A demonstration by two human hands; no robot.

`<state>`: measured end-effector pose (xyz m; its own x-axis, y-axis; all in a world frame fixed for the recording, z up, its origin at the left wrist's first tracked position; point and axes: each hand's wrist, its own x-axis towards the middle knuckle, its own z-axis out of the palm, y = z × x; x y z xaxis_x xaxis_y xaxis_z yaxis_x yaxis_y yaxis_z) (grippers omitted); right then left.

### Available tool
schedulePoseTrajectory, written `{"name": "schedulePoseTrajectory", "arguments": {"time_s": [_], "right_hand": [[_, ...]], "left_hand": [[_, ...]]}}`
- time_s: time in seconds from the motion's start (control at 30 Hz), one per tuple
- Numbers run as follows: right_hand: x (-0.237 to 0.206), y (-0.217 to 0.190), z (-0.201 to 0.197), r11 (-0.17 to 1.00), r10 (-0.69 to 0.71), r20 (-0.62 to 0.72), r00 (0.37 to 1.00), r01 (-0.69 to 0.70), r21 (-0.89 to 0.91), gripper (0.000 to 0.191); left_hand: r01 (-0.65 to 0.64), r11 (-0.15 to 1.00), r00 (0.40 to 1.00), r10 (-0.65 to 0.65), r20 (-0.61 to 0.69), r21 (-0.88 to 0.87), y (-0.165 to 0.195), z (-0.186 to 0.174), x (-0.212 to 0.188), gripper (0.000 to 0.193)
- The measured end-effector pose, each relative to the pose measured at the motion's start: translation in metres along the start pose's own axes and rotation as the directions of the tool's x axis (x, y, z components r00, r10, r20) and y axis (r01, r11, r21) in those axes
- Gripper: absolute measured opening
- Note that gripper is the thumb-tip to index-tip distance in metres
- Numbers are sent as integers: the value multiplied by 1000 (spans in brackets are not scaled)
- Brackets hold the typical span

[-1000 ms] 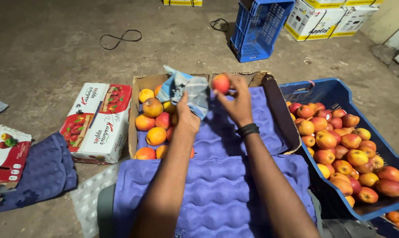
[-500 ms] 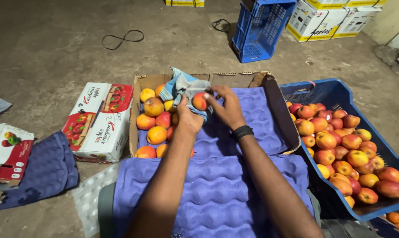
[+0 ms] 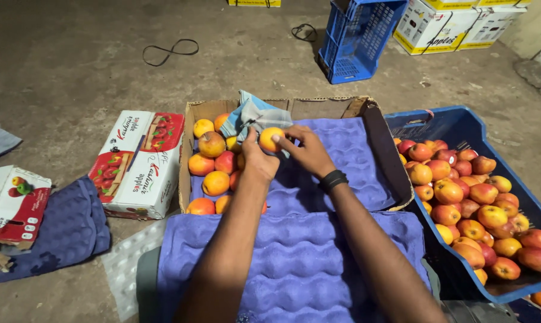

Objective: The person wipes apples one at a time with a cloth, rubbing each fruit's surface, and places the wiped apples into a blue plastic crate beside the cardboard box they are taken from. The apples rest in molded fiber trays on the floor.

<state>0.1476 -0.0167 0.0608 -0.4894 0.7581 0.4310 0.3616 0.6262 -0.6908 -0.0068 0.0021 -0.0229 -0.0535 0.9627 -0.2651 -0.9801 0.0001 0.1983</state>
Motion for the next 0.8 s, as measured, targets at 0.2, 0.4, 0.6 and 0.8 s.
{"name": "schedulePoseTrajectory", "arguments": {"time_s": [0.2,0.4,0.6,0.8], "right_hand": [[-2,-10,-4,943,-306,-154,940,276,-189,49],[3,-1,-4,999,49,42,998,-49,-16,44],[1,6,1,947,304,48,951,-308,95,50],[-1,27,-6,950,20,-490,871,-170,-263,48]], "left_hand": [[-83,997,984,82,159,-2,-6,-8,12,47],[-20,989,999,27,-45,146,-5,-9,10,47],[39,987,999,-38,-8,158,-4,-2,8,50],[24,973,979,-69,191,231,-27,-6,19,37]]}}
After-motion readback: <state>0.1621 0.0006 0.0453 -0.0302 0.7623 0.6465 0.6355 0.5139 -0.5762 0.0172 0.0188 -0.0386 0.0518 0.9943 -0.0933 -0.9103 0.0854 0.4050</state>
